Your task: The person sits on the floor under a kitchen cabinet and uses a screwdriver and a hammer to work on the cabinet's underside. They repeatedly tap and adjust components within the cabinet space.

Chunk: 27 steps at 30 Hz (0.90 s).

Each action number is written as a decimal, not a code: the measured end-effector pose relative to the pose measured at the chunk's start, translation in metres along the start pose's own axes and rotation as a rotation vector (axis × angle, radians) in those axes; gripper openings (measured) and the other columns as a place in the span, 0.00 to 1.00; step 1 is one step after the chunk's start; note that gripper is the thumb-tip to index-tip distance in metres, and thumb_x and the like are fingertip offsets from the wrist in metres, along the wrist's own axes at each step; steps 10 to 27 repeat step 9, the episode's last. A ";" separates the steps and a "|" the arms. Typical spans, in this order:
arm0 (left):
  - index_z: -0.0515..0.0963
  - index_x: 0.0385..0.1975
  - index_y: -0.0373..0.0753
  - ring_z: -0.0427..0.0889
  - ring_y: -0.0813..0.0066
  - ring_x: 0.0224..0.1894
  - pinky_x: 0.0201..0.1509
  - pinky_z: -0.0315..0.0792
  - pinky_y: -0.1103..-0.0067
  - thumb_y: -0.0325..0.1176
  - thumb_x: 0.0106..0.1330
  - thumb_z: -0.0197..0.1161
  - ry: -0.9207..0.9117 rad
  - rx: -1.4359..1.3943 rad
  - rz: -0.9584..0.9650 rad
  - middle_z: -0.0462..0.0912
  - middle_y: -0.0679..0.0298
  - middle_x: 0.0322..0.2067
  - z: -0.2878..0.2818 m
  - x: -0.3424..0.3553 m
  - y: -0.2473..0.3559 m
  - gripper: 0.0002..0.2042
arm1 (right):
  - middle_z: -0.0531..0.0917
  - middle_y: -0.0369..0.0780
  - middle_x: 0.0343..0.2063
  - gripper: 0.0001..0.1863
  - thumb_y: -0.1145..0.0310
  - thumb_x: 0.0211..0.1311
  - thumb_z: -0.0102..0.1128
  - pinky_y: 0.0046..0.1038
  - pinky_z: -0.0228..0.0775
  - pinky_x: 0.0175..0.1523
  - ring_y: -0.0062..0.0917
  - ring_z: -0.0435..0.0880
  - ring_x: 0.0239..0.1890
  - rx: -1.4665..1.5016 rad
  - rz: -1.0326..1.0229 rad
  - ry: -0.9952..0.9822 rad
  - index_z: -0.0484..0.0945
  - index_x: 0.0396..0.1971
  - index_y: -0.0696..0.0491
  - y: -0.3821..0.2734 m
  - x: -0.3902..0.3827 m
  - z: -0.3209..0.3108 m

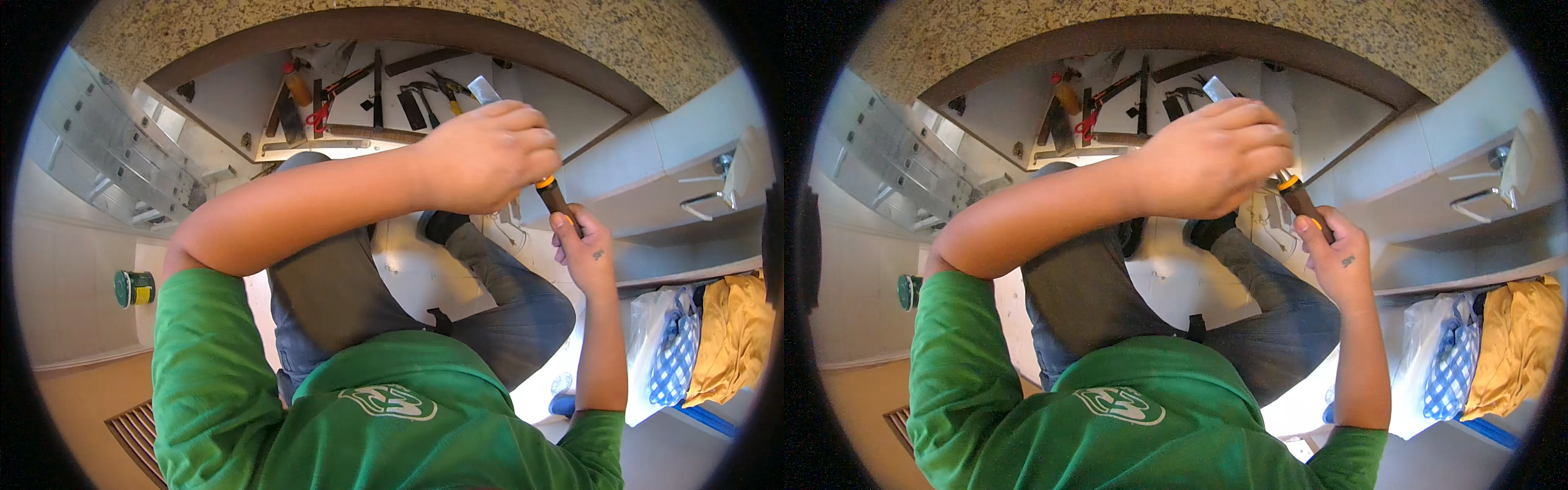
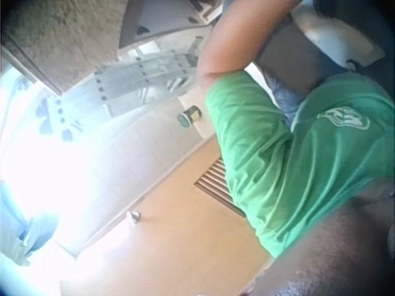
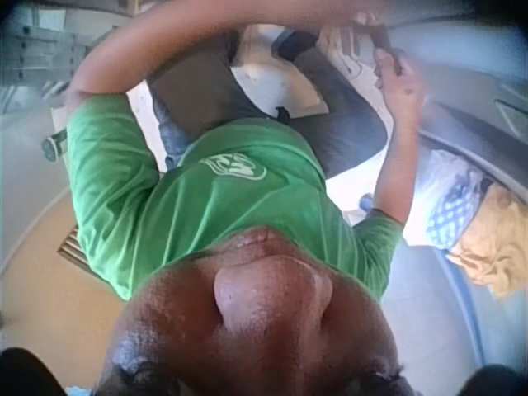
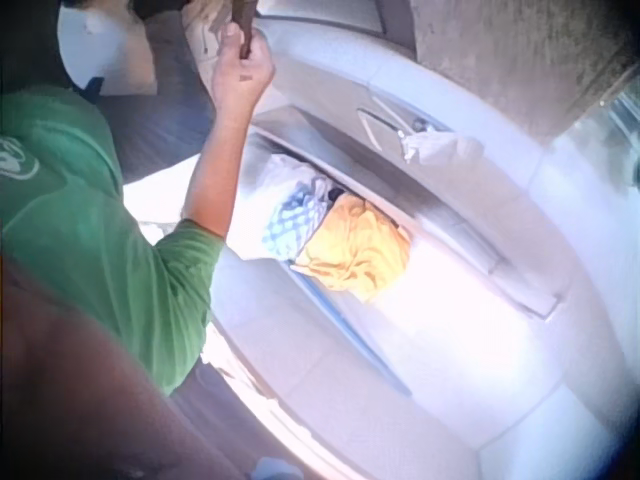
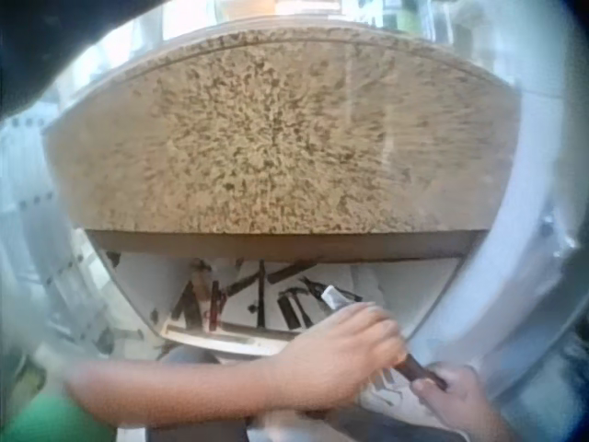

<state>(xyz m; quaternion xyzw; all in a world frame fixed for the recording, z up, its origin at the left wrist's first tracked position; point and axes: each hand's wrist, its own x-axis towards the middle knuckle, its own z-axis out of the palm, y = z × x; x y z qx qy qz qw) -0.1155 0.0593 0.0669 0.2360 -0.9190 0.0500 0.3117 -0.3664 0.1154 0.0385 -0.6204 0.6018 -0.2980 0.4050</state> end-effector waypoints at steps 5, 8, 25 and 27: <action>0.76 0.43 0.41 0.75 0.64 0.54 0.60 0.67 0.69 0.42 0.53 0.70 -0.353 0.112 -0.067 0.78 0.61 0.46 0.016 0.042 -0.029 0.20 | 0.69 0.30 0.14 0.19 0.53 0.64 0.65 0.22 0.62 0.23 0.15 0.69 0.16 -0.161 -0.081 0.040 0.80 0.32 0.58 -0.025 0.037 -0.015; 0.76 0.44 0.42 0.74 0.63 0.57 0.61 0.66 0.70 0.44 0.53 0.69 -0.574 0.060 -0.180 0.78 0.59 0.49 0.022 0.056 -0.045 0.21 | 0.69 0.30 0.14 0.19 0.53 0.64 0.64 0.23 0.63 0.24 0.16 0.69 0.18 -0.301 -0.143 0.049 0.81 0.31 0.56 -0.031 0.055 -0.021; 0.77 0.44 0.42 0.74 0.63 0.57 0.61 0.65 0.71 0.44 0.54 0.69 -0.628 0.036 -0.204 0.79 0.58 0.50 0.024 0.059 -0.050 0.21 | 0.69 0.30 0.14 0.19 0.53 0.65 0.64 0.24 0.63 0.25 0.16 0.68 0.18 -0.391 -0.131 0.056 0.81 0.31 0.56 -0.031 0.060 -0.025; 0.77 0.44 0.42 0.74 0.63 0.57 0.61 0.65 0.71 0.44 0.54 0.69 -0.628 0.036 -0.204 0.79 0.58 0.50 0.024 0.059 -0.050 0.21 | 0.69 0.30 0.14 0.19 0.53 0.65 0.64 0.24 0.63 0.25 0.16 0.68 0.18 -0.391 -0.131 0.056 0.81 0.31 0.56 -0.031 0.060 -0.025</action>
